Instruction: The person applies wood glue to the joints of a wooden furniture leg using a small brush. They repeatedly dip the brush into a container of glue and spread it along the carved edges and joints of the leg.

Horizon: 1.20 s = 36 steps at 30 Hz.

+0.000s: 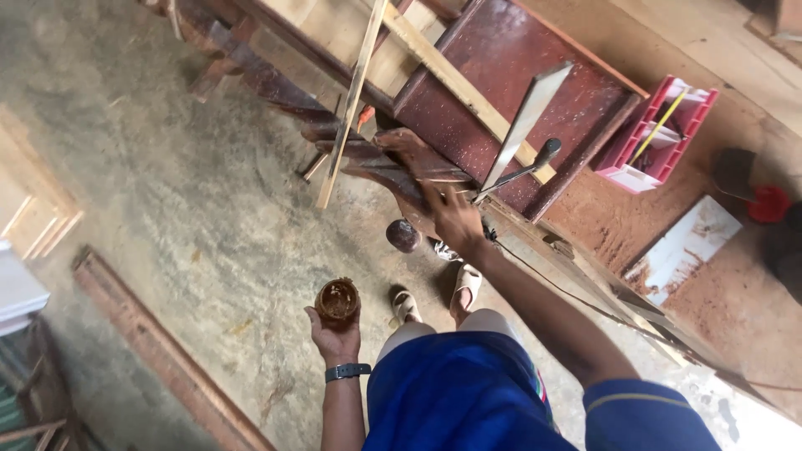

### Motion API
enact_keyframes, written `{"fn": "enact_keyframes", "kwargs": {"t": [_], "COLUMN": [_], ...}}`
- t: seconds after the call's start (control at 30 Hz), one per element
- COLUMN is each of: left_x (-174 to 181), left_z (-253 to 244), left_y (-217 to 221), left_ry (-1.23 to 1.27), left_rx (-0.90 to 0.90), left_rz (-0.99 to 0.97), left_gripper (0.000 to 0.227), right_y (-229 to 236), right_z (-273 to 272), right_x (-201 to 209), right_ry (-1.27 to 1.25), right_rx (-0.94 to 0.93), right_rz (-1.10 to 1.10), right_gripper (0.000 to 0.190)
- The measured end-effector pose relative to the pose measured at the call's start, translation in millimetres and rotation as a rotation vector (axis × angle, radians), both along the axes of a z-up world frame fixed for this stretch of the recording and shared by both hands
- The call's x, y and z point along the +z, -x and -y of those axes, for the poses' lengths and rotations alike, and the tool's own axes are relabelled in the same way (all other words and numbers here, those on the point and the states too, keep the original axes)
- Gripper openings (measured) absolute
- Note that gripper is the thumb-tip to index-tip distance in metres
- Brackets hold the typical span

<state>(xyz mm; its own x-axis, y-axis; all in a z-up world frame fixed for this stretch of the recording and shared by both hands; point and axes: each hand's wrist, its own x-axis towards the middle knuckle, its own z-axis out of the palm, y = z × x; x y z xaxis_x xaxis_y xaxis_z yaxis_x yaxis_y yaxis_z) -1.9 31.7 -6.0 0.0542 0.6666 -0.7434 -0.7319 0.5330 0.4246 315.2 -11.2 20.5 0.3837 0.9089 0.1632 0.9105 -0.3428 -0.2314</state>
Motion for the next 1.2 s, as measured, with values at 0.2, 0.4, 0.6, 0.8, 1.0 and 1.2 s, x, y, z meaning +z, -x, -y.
{"fn": "enact_keyframes", "kwargs": {"t": [0.2,0.4,0.6,0.8,1.0,1.2], "left_x": [36,23,37,51,11,37], "left_z": [-54,-112,-131,-156,-191,-197], "left_y": [-30,-55,-69,-64,-49,-52], "left_ry": [-0.028,-0.125,-0.069,-0.028,-0.169,-0.238], "left_rx": [-0.065,-0.338,-0.645,-0.715,-0.755,-0.725], "left_rz": [0.077,0.145,0.275,0.441,0.434,0.399], "left_gripper": [0.044,0.039,0.039,0.044,0.043,0.042], "right_y": [63,107,128,179,172,180], "right_z": [55,81,49,3,1,-12], "right_x": [59,151,154,148,162,195], "right_ry": [-0.367,-0.374,-0.356,-0.413,-0.419,-0.447], "right_rx": [-0.356,-0.396,-0.033,-0.063,-0.018,0.039], "right_rz": [-0.605,-1.017,-0.37,-0.176,-0.289,-0.138], "right_gripper": [0.044,0.031,0.028,0.024,0.018,0.018]}}
